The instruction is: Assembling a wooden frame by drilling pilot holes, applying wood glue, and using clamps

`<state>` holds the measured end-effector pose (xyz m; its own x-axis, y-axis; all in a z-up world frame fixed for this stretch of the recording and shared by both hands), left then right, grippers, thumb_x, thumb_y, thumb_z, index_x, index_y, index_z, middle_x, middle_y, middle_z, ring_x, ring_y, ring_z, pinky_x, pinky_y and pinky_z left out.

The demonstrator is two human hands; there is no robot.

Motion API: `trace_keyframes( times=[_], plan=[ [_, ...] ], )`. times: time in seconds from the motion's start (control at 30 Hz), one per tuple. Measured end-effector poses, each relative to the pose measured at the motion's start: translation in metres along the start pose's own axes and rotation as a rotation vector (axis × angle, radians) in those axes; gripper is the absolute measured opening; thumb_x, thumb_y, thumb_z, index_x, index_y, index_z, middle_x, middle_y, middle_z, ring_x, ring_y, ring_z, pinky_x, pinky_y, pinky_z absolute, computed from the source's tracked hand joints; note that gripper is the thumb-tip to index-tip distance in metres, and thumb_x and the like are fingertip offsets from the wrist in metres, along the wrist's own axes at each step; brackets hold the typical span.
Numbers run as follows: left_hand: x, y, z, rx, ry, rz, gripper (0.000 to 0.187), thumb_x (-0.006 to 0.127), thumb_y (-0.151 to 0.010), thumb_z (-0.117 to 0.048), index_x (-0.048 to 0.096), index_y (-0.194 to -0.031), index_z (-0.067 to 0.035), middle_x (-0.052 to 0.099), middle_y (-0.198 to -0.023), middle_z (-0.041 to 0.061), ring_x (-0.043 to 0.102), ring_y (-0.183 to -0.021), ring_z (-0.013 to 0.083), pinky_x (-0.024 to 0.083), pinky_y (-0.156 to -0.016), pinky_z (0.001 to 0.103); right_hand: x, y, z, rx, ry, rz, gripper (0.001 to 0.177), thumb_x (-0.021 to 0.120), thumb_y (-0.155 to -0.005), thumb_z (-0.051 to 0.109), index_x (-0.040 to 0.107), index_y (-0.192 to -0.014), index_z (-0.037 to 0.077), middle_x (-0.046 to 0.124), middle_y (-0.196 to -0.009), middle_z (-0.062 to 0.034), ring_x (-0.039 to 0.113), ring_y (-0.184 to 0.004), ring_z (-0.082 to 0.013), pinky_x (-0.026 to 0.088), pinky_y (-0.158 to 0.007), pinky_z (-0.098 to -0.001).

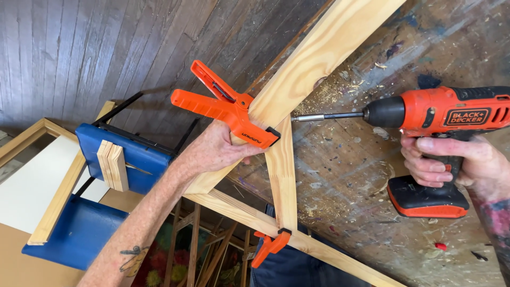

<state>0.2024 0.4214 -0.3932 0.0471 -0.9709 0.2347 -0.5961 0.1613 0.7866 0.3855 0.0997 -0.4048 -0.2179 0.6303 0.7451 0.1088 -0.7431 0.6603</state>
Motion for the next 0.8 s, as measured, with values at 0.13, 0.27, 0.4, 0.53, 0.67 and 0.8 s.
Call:
trace_keyframes(
  times=[0.13, 0.27, 0.4, 0.53, 0.67, 0.8],
  plan=[
    [0.000, -0.001, -0.003, 0.028, 0.003, 0.013, 0.025, 0.077, -0.089, -0.019, 0.073, -0.111, -0.008, 0.071, -0.090, 0.003, 0.065, -0.065, 0.0115, 0.068, -0.058, 0.026, 0.006, -0.001, 0.004, -0.020, 0.014, -0.020, 0.020, 0.065, -0.094, 0.014, 0.065, -0.102, -0.004, 0.041, -0.054, -0.0041, 0.038, -0.036, -0.0119, 0.034, -0.031, -0.0290],
    [-0.002, -0.001, 0.000, 0.002, -0.013, -0.016, 0.023, 0.079, -0.087, -0.022, 0.072, -0.105, -0.009, 0.071, -0.092, 0.003, 0.068, -0.071, 0.0117, 0.069, -0.057, 0.026, 0.004, -0.002, 0.002, -0.005, 0.017, -0.021, 0.020, 0.066, -0.093, 0.015, 0.062, -0.098, -0.004, 0.042, -0.052, -0.0037, 0.039, -0.035, -0.0123, 0.036, -0.030, -0.0292],
    [-0.001, -0.001, -0.002, 0.023, -0.029, -0.002, 0.020, 0.079, -0.088, -0.023, 0.072, -0.103, -0.011, 0.069, -0.084, 0.001, 0.065, -0.057, 0.0109, 0.063, -0.054, 0.025, 0.008, -0.001, 0.003, -0.022, -0.023, -0.031, 0.019, 0.064, -0.094, 0.012, 0.062, -0.104, -0.003, 0.041, -0.053, -0.0035, 0.037, -0.036, -0.0118, 0.035, -0.029, -0.0282],
    [0.000, -0.001, -0.006, 0.033, -0.031, 0.001, 0.019, 0.079, -0.088, -0.023, 0.071, -0.101, -0.010, 0.069, -0.083, 0.001, 0.065, -0.057, 0.0104, 0.063, -0.053, 0.024, 0.003, 0.001, -0.001, -0.017, -0.026, -0.040, 0.020, 0.065, -0.093, 0.013, 0.060, -0.097, -0.007, 0.042, -0.052, -0.0044, 0.036, -0.034, -0.0120, 0.034, -0.028, -0.0289],
    [-0.002, -0.002, -0.007, 0.001, -0.047, -0.021, 0.019, 0.079, -0.088, -0.021, 0.073, -0.101, -0.009, 0.070, -0.089, 0.003, 0.067, -0.062, 0.0119, 0.067, -0.055, 0.025, -0.001, 0.001, 0.001, -0.027, -0.013, -0.024, 0.022, 0.066, -0.093, 0.013, 0.062, -0.104, -0.005, 0.042, -0.053, -0.0044, 0.037, -0.034, -0.0118, 0.035, -0.028, -0.0285],
    [-0.002, -0.001, -0.007, 0.047, -0.052, -0.025, 0.017, 0.079, -0.088, -0.020, 0.070, -0.099, -0.009, 0.067, -0.086, 0.002, 0.065, -0.058, 0.0109, 0.065, -0.053, 0.025, 0.004, 0.000, 0.002, -0.033, 0.006, -0.019, 0.021, 0.066, -0.092, 0.013, 0.061, -0.101, -0.005, 0.041, -0.052, -0.0043, 0.036, -0.034, -0.0121, 0.035, -0.028, -0.0286]
  ],
)
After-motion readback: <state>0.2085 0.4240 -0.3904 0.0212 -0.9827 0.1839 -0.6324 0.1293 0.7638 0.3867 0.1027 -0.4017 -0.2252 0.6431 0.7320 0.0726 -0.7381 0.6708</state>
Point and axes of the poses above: each hand's wrist, its own y-axis away from the middle knuckle, its own x-axis out of the palm, z = x × y, the point moved 6 cm from there along -y, towards the middle knuckle
